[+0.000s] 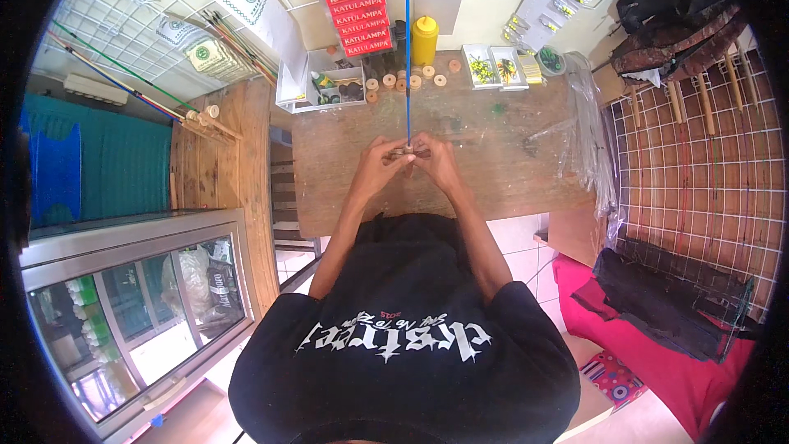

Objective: Assembling a fishing rod by using thread to attach a guide to the rod blank.

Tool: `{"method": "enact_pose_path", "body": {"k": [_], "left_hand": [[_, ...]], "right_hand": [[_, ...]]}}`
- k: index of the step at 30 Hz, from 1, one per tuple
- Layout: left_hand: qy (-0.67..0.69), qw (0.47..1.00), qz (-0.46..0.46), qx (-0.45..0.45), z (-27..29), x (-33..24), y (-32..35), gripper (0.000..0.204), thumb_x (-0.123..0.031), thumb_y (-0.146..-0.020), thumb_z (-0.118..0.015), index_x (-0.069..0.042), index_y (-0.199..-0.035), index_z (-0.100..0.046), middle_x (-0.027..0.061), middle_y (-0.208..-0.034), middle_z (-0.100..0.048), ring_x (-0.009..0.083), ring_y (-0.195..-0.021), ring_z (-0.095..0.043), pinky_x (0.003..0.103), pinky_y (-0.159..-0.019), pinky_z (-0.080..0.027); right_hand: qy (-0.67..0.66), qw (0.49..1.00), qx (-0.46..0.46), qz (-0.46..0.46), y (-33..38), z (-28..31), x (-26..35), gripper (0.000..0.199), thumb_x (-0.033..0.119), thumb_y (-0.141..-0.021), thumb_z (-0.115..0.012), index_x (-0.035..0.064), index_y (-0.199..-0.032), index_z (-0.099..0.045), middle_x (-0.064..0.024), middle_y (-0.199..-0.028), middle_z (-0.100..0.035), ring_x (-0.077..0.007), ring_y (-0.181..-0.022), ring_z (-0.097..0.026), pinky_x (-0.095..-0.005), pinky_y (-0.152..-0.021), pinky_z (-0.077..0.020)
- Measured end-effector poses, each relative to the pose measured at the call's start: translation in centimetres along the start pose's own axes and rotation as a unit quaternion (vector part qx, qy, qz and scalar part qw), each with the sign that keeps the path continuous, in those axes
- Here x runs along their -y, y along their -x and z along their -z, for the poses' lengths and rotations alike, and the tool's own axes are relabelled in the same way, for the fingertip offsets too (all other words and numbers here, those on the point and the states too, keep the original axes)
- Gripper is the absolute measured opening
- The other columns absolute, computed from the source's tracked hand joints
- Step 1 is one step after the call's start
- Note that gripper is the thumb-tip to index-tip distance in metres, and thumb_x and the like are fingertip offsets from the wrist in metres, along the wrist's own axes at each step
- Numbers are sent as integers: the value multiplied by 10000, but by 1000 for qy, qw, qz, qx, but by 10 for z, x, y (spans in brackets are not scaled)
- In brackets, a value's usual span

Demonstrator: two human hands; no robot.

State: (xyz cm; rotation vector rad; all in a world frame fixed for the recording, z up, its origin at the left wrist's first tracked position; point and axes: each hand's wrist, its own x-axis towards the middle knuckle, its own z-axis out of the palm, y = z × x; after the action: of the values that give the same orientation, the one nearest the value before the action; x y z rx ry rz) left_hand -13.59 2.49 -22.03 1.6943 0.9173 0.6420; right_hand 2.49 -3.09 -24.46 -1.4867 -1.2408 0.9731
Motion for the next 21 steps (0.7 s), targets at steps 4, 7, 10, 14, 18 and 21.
{"method": "enact_pose_path", "body": {"k": [4,7,10,14,18,21], "left_hand": [[-99,994,-43,-28,-5,-21,-3,334,-128,-819,-697,-63,-1145,-659,114,-803,-494,216,-670,-572,336,-603,-486],[-134,986,-83,-57,-6,-8,-2,318,-109,-816,-687,-60,-1129,-666,123,-787,-498,246,-678,-566,356,-620,-469],[-120,987,-69,-76,-8,-6,-2,304,-106,-804,-693,-49,-1102,-676,128,-773,-509,255,-688,-563,360,-644,-462],[-92,990,-59,-84,-7,2,-2,281,-105,-802,-693,-47,-1076,-686,131,-763,-512,252,-680,-554,356,-636,-459],[-92,990,-70,-86,-6,4,-3,255,-122,-805,-701,-73,-1055,-703,115,-749,-511,229,-650,-530,341,-610,-440],[-86,992,-57,-70,-5,1,-4,255,-128,-801,-706,-78,-1050,-705,107,-743,-504,226,-643,-532,346,-607,-444]], "right_hand": [[17,999,-33,12,-1,-2,-2,271,-51,-722,-732,-18,-961,-608,-120,-867,-685,-194,-817,-686,-331,-738,-581],[12,999,-50,9,-3,-7,-2,253,-50,-732,-727,-21,-958,-617,-123,-858,-688,-190,-829,-684,-330,-748,-577],[-40,997,-55,-20,-2,-8,-10,201,-60,-763,-710,-25,-937,-617,-95,-908,-679,-163,-878,-662,-301,-779,-564],[-133,989,-44,-34,-2,-7,-21,160,-51,-780,-705,-23,-930,-660,-94,-929,-689,-166,-907,-658,-298,-827,-545],[-192,981,-24,-20,-5,-3,-31,153,-49,-773,-712,-7,-919,-697,-96,-899,-698,-154,-888,-655,-288,-822,-532],[-233,972,-30,-27,-5,-3,-38,134,-45,-775,-712,-3,-902,-705,-91,-877,-698,-136,-837,-649,-269,-775,-524]]}}
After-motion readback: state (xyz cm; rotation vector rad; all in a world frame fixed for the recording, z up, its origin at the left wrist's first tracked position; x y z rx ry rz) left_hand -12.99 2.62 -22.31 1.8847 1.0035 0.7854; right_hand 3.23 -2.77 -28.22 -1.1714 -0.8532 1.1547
